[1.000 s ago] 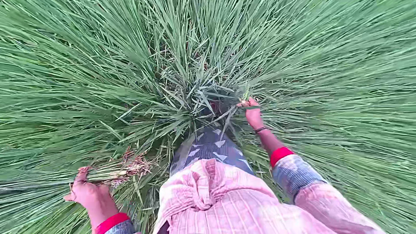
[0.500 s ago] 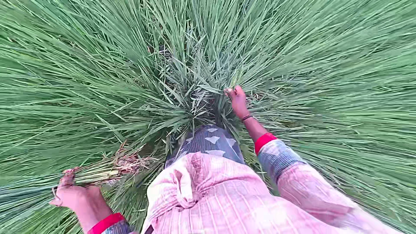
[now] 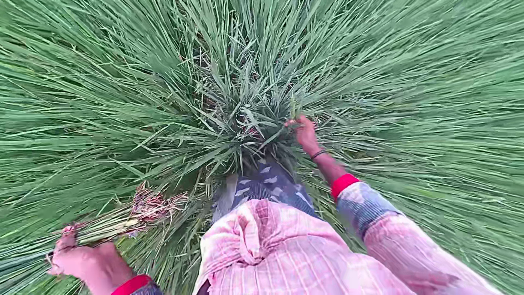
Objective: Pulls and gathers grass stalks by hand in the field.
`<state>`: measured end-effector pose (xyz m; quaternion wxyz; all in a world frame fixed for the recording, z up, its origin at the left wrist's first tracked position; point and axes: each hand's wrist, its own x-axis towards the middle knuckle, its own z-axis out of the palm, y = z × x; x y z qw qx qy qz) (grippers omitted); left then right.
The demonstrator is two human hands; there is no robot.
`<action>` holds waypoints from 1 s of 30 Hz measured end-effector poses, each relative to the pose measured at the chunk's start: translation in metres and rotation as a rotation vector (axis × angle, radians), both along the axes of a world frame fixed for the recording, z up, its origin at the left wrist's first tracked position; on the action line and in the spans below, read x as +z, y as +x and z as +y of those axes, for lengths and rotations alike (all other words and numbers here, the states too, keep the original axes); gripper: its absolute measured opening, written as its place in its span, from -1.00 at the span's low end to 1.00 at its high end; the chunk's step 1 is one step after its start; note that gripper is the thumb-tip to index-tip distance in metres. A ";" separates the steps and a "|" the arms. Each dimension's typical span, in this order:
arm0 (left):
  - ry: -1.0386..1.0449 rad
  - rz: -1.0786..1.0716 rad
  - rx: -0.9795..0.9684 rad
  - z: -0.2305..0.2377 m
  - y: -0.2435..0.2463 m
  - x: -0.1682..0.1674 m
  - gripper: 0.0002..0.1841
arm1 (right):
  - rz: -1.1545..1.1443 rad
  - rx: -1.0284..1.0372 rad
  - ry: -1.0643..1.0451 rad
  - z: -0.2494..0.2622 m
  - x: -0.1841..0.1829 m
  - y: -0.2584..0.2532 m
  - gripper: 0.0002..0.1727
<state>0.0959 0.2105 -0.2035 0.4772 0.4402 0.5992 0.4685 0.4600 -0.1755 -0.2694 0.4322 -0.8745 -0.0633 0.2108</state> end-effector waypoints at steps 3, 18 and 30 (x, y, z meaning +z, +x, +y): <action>0.039 -0.043 0.001 -0.005 -0.004 -0.022 -0.83 | -0.072 0.087 0.005 0.004 -0.013 0.026 -0.68; 0.037 -0.001 -0.122 -0.001 -0.035 0.011 -0.84 | -0.037 0.540 -0.138 0.138 -0.031 -0.145 -0.61; -0.040 0.057 -0.141 -0.008 -0.014 0.004 -0.85 | 0.098 0.250 -0.374 0.027 0.040 -0.161 -0.22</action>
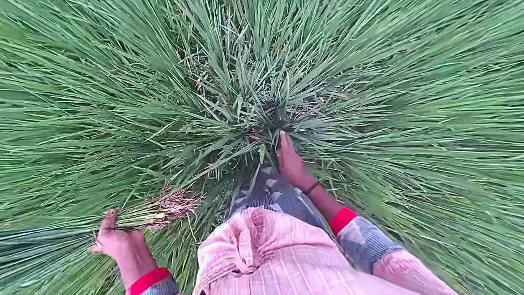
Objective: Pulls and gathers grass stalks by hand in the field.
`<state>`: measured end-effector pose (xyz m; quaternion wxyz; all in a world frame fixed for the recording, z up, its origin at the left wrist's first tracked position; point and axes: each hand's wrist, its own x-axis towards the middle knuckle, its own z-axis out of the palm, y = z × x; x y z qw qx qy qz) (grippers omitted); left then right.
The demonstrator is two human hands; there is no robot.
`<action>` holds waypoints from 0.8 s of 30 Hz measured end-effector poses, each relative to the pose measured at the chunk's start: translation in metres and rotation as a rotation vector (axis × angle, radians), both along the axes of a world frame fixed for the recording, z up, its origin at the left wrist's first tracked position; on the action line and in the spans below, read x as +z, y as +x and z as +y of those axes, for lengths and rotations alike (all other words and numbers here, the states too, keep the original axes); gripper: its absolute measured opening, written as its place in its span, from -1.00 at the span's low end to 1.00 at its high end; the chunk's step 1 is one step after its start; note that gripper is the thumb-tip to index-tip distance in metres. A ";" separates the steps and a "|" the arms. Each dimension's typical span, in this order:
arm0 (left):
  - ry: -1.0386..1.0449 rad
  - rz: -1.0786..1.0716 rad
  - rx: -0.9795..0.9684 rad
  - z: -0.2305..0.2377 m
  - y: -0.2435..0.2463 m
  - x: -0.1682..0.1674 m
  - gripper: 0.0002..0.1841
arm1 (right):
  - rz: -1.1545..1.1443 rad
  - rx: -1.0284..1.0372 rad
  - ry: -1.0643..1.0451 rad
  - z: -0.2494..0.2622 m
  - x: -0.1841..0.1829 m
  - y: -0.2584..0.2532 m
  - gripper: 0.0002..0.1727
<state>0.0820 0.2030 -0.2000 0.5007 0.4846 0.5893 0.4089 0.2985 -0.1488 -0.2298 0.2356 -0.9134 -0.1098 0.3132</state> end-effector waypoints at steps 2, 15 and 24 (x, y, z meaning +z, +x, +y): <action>-0.005 -0.024 0.006 -0.002 0.006 -0.001 -0.80 | -0.112 -0.176 -0.023 -0.038 0.012 0.009 -0.27; -0.069 -0.164 0.011 -0.003 0.028 -0.012 -0.70 | -0.276 -0.130 -0.173 -0.115 0.077 0.068 -0.62; -0.059 -0.169 0.060 0.016 -0.021 -0.009 -0.77 | -0.186 -0.016 -0.166 -0.080 0.067 0.073 -0.63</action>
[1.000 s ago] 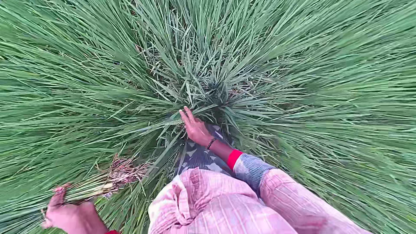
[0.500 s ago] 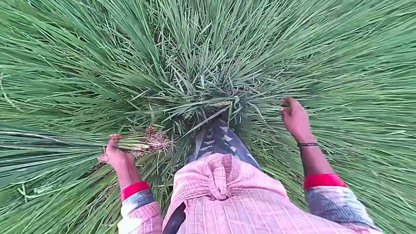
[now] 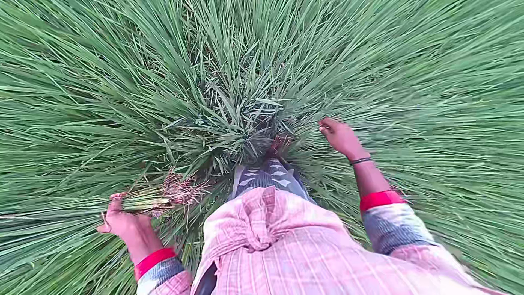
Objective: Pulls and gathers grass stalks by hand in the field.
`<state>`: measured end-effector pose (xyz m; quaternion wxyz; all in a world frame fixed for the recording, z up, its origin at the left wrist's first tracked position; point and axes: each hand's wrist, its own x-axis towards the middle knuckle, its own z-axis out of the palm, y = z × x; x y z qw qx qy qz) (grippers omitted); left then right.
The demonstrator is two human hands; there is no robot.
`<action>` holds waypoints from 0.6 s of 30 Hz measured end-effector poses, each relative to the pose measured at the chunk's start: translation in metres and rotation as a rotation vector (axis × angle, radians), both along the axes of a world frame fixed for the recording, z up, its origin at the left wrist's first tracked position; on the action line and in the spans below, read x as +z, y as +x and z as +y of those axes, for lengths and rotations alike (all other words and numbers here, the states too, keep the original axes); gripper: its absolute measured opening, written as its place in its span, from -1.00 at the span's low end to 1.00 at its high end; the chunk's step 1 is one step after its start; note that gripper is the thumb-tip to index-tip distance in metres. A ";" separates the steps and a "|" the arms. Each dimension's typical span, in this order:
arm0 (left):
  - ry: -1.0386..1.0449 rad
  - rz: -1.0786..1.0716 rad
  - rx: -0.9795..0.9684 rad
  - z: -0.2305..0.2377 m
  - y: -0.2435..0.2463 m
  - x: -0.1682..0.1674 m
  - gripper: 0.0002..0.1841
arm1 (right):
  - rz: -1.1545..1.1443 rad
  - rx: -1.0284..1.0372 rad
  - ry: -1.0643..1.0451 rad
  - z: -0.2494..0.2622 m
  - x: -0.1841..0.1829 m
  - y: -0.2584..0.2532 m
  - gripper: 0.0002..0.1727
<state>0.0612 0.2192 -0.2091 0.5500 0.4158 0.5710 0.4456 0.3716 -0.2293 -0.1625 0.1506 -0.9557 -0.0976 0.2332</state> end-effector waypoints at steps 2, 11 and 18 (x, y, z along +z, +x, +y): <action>0.008 0.016 0.020 -0.001 -0.006 0.007 -0.70 | 0.011 0.004 -0.006 0.002 -0.004 -0.003 -0.63; 0.068 0.031 0.004 0.008 -0.025 0.011 -0.89 | 0.048 0.034 0.026 0.014 -0.014 -0.021 -0.64; 0.045 0.049 -0.047 0.015 -0.005 0.010 -0.83 | -0.064 0.036 0.332 0.020 0.032 -0.042 -0.74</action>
